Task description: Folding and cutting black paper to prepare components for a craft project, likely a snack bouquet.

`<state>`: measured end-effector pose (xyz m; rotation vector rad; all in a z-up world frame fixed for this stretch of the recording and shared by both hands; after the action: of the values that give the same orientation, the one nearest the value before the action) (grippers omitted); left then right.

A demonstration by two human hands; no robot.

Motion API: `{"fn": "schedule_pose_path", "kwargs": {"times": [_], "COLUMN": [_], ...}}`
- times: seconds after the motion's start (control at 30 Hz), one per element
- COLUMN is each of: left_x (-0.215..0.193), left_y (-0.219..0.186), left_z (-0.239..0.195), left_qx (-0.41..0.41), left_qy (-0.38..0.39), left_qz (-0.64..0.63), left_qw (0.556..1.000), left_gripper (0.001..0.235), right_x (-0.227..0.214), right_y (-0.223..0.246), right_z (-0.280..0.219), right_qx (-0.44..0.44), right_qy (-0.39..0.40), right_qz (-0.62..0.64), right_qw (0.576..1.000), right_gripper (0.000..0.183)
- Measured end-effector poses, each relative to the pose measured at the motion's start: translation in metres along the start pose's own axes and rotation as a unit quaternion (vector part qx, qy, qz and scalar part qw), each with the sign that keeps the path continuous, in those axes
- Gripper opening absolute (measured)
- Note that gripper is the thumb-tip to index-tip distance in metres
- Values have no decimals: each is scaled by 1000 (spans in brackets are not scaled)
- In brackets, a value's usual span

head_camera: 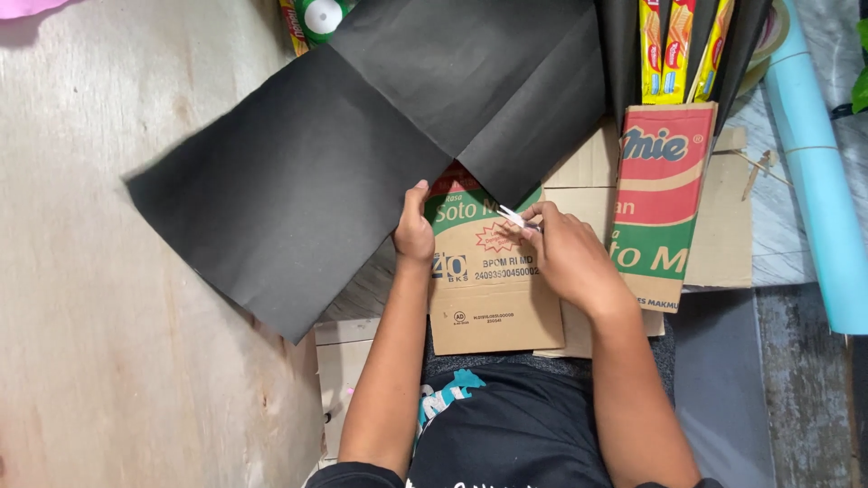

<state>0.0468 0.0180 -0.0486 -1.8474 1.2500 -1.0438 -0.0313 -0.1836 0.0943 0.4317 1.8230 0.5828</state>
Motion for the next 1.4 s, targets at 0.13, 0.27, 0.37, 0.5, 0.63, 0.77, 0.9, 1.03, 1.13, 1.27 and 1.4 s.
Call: {"fn": "schedule_pose_path", "kwargs": {"times": [0.13, 0.27, 0.37, 0.5, 0.63, 0.77, 0.9, 1.03, 1.13, 1.27, 1.4], "left_x": [5, 33, 35, 38, 57, 67, 75, 60, 49, 23, 15], "left_y": [-28, -58, -48, -69, -123, -125, -131, -121, -110, -87, -66], "left_z": [-18, -42, -31, -39, -58, -54, -49, -27, -5, 20, 27], "left_qx": [0, -105, -112, -111, 147, 255, 252, 201, 195, 157, 117], "left_qy": [-31, -87, -72, 11, -73, -29, 61, 145, 170, 160, 78], "left_qz": [77, 127, 44, 91, 333, 392, 462, 369, 314, 78, -7], "left_qw": [997, 982, 990, 990, 928, 883, 849, 896, 913, 971, 990], "left_gripper": [26, 47, 55, 68, 40, 57, 95, 87, 80, 77, 75], "right_x": [-27, -23, 0, 9, 7, -3, 28, 30, 26, 13, 13], "right_y": [25, 23, 18, 23, 31, 41, -3, -4, -7, 2, 3], "right_z": [-9, -2, 10, 16, 25, 42, 87, 101, 108, 108, 108], "right_qx": [28, 8, -16, -36, -2, -54, 31, 1, 10, 55, 24], "right_qy": [16, -51, -105, -193, -195, -232, -219, -235, -269, -293, -324], "right_qz": [76, 199, 349, 496, 529, 413, 321, 345, 382, 423, 476], "right_qw": [997, 979, 931, 846, 826, 879, 921, 909, 884, 856, 817], "right_gripper": [31, 35, 37, 40, 50, 63, 36, 22, 43, 40, 31]}}
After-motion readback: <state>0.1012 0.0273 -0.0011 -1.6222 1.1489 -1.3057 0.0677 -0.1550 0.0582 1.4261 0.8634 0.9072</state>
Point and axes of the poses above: each hand's wrist, its own z-axis towards the middle knuckle, its own x-axis out of the palm, y = z × x, the point moved 5 cm from there along z, towards the middle knuckle, and after that the axes turned 12 degrees about -x, right-handed, at the moved point
